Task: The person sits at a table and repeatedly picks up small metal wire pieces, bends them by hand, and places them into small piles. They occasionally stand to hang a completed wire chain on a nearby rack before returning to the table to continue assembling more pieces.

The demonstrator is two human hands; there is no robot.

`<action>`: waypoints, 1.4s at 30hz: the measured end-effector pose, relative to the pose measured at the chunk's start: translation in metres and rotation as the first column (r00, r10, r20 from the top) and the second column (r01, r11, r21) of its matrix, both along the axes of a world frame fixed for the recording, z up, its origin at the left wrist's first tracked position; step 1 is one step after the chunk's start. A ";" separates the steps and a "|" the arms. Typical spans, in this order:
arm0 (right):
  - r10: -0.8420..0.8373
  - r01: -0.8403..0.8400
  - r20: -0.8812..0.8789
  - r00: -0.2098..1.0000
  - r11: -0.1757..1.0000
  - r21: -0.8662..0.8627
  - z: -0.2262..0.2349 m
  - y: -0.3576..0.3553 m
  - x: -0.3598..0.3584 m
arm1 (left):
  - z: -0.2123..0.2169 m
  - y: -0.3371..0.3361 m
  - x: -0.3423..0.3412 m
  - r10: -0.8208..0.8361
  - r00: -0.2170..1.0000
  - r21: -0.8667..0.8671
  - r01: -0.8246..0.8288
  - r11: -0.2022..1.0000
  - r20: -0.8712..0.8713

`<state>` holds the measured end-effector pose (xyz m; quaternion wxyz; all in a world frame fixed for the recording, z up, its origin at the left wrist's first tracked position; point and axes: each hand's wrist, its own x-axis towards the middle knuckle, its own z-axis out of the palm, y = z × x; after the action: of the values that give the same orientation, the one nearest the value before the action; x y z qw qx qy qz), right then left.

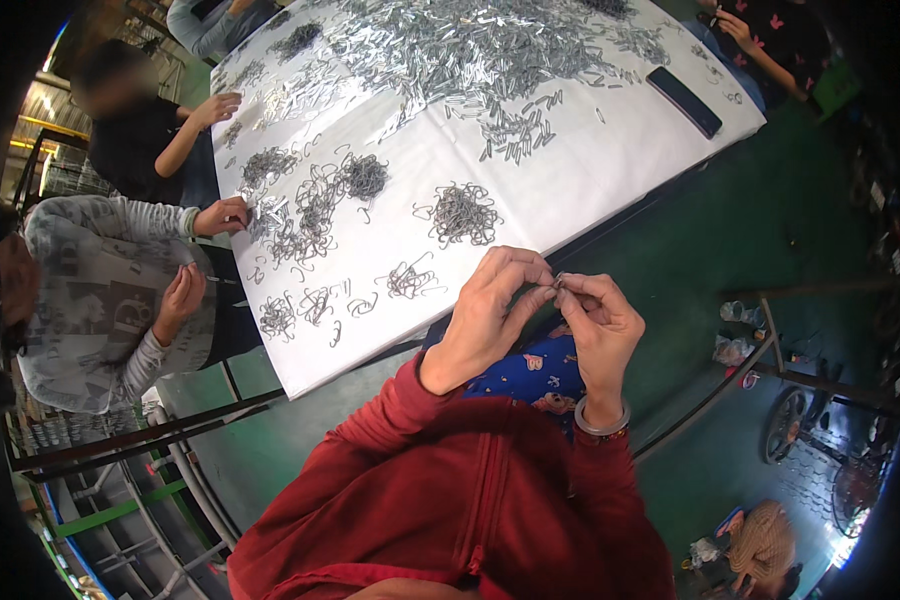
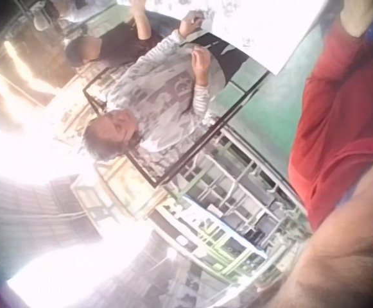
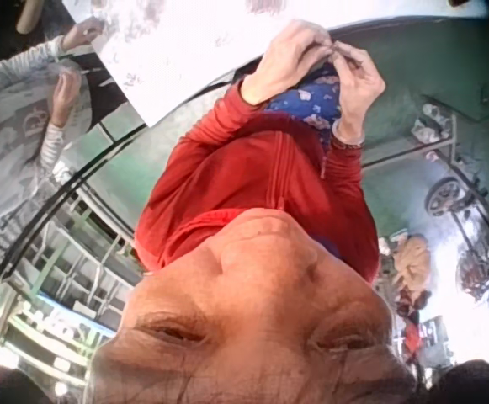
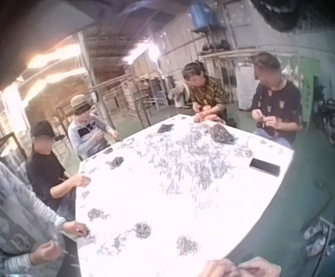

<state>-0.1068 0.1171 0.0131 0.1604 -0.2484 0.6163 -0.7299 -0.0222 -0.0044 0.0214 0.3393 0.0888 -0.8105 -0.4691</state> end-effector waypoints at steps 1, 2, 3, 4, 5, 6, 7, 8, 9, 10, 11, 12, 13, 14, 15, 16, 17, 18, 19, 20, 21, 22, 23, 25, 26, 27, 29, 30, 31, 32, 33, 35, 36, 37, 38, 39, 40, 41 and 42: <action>0.009 -0.009 0.009 1.000 1.000 -0.003 0.000 -0.001 -0.001 | -0.002 0.000 -0.001 -0.003 1.000 0.022 0.003 1.000 -0.003; 0.010 -0.010 -0.009 1.000 1.000 0.006 -0.001 -0.002 -0.001 | -0.003 -0.001 -0.002 -0.006 1.000 0.045 0.006 0.999 -0.012; 0.009 -0.009 -0.008 1.000 1.000 0.007 -0.002 -0.003 0.000 | -0.005 -0.001 -0.003 0.001 1.000 0.049 -0.001 0.999 -0.017; 0.009 -0.009 -0.009 1.000 1.000 0.007 -0.003 -0.004 0.000 | -0.007 0.000 -0.005 0.010 1.000 0.054 -0.008 0.999 -0.027; 0.020 -0.019 -0.031 0.999 1.000 0.013 -0.004 -0.006 -0.001 | -0.009 0.000 -0.006 0.029 0.999 0.067 -0.026 0.997 -0.033; 0.030 -0.029 -0.052 0.998 0.999 0.018 -0.003 -0.006 -0.002 | -0.010 0.001 -0.006 0.025 0.999 0.107 -0.021 0.994 -0.041; 0.041 -0.040 -0.073 0.996 0.999 0.023 -0.002 -0.006 -0.003 | -0.011 0.002 -0.006 0.032 0.999 0.155 -0.024 0.988 -0.044; 0.052 -0.050 -0.095 0.994 0.998 0.028 -0.001 -0.007 -0.005 | -0.012 0.003 -0.006 0.035 0.998 0.198 -0.023 0.980 -0.054; 0.033 -0.033 -0.104 0.994 0.999 -0.005 0.001 -0.009 -0.011 | -0.012 0.003 -0.006 0.033 0.997 0.229 -0.017 0.973 -0.067; 0.012 -0.016 -0.113 0.994 0.999 -0.039 0.004 -0.013 -0.020 | -0.012 0.003 -0.005 0.029 0.996 0.256 -0.005 0.967 -0.087; -0.006 -0.010 -0.146 0.989 0.994 -0.110 0.007 -0.017 -0.029 | -0.012 0.003 -0.004 0.022 0.994 0.281 0.011 0.960 -0.111; -0.035 0.031 -0.170 0.985 0.999 -0.031 0.009 -0.025 -0.042 | -0.012 0.003 -0.003 0.031 0.993 0.275 0.001 0.961 -0.113; -0.070 0.073 -0.224 0.972 0.997 0.007 0.010 -0.036 -0.058 | -0.012 0.001 -0.002 0.037 0.992 0.267 -0.004 0.964 -0.117; -0.043 0.069 -0.260 0.965 0.993 0.093 0.006 -0.052 -0.073 | -0.012 0.000 -0.001 0.048 0.992 0.257 -0.017 0.966 -0.115; 0.050 -0.016 -0.288 0.956 0.993 0.118 -0.002 -0.074 -0.087 | -0.012 -0.001 0.001 0.050 0.992 0.255 -0.019 0.967 -0.113; 0.146 -0.055 -0.424 0.894 0.974 0.220 -0.011 -0.100 -0.105 | -0.011 -0.001 0.002 0.044 0.993 0.245 -0.015 0.969 -0.112; 0.286 -0.146 -0.575 0.767 0.950 0.277 -0.022 -0.125 -0.118 | -0.011 -0.002 0.004 0.047 0.993 0.234 -0.021 0.972 -0.107; 0.353 -0.116 -0.698 0.623 0.924 0.365 -0.034 -0.146 -0.128 | -0.010 -0.002 0.007 0.056 0.993 0.216 -0.032 0.976 -0.104; 0.433 -0.072 -0.776 0.460 0.889 0.453 -0.045 -0.162 -0.135 | -0.010 -0.003 0.009 0.048 0.993 0.213 -0.024 0.977 -0.109; 0.469 -0.074 -0.797 0.380 0.875 0.479 -0.055 -0.172 -0.141 | -0.009 -0.002 0.012 0.047 0.992 0.203 -0.023 0.979 -0.116; 0.518 -0.065 -0.796 0.313 0.848 0.526 -0.064 -0.179 -0.147 | -0.009 -0.003 0.016 0.055 0.992 0.190 -0.032 0.981 -0.117; 0.591 -0.031 -0.762 0.264 0.795 0.606 -0.070 -0.184 -0.151 | -0.008 -0.004 0.018 0.054 0.991 0.182 -0.032 0.983 -0.119; 0.587 -0.039 -0.779 0.222 0.803 0.595 -0.074 -0.187 -0.153 | -0.008 -0.004 0.020 0.056 0.991 0.172 -0.035 0.985 -0.118; 0.619 0.011 -0.766 0.174 0.777 0.630 -0.077 -0.188 -0.156 | -0.009 -0.004 0.023 0.052 0.992 0.168 -0.032 0.985 -0.116; 0.619 0.009 -0.771 0.150 0.779 0.627 -0.078 -0.188 -0.156 | -0.009 -0.004 0.024 0.049 0.993 0.164 -0.030 0.986 -0.108; 0.610 0.017 -0.782 0.126 0.787 0.617 -0.076 -0.187 -0.157 | -0.009 -0.005 0.024 0.046 0.993 0.159 -0.028 0.987 -0.113; 0.562 0.018 -0.819 0.117 0.823 0.568 -0.072 -0.185 -0.156 | -0.010 -0.005 0.024 0.033 0.991 0.149 -0.013 0.989 -0.130; 0.523 0.007 -0.842 0.130 0.849 0.529 -0.069 -0.184 -0.155 | -0.010 -0.004 0.024 0.026 0.990 0.145 -0.005 0.989 -0.140; 0.481 -0.002 -0.862 0.156 0.873 0.487 -0.066 -0.183 -0.151 | -0.010 -0.003 0.025 0.018 0.987 0.136 0.003 0.991 -0.158; 0.461 -0.075 -0.794 0.395 0.878 0.472 -0.063 -0.180 -0.146 | -0.010 -0.002 0.025 0.013 0.988 0.130 0.007 0.991 -0.155; 0.424 -0.138 -0.661 0.619 0.887 0.440 -0.059 -0.174 -0.139 | -0.010 -0.001 0.026 0.007 0.987 0.120 0.012 0.993 -0.158; 0.364 -0.241 -0.288 0.886 0.891 0.385 -0.048 -0.153 -0.124 | -0.012 -0.001 0.026 -0.008 0.987 0.124 0.028 0.992 -0.158; 0.355 -0.297 -0.211 0.911 0.918 0.263 -0.041 -0.138 -0.113 | -0.013 -0.001 0.025 -0.010 0.988 0.136 0.032 0.990 -0.156; 0.325 -0.305 -0.082 0.942 0.933 0.192 -0.034 -0.123 -0.100 | -0.015 -0.002 0.025 -0.002 0.989 0.143 0.024 0.989 -0.146; 0.335 -0.325 -0.068 0.940 0.937 0.128 -0.025 -0.107 -0.088 | -0.016 -0.003 0.025 0.001 0.990 0.142 0.020 0.990 -0.143; 0.350 -0.345 -0.028 0.936 0.932 0.112 -0.015 -0.088 -0.077 | -0.017 -0.004 0.024 0.011 0.991 0.141 0.007 0.990 -0.132; 0.327 -0.325 -0.004 0.945 0.940 0.106 -0.006 -0.071 -0.065 | -0.018 -0.005 0.023 0.026 0.992 0.135 -0.009 0.991 -0.123; 0.316 -0.317 0.028 0.948 0.942 0.107 0.002 -0.059 -0.054 | -0.019 -0.007 0.021 0.029 0.990 0.142 -0.009 0.990 -0.137; 0.308 -0.298 -0.035 0.951 0.939 0.172 0.009 -0.048 -0.047 | -0.020 -0.009 0.020 0.032 0.991 0.141 -0.014 0.990 -0.127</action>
<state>-0.1535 0.0694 0.0217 0.2718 -0.3482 0.6337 -0.6351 -0.0020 -0.0133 0.0017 0.3892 0.0913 -0.7509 -0.5256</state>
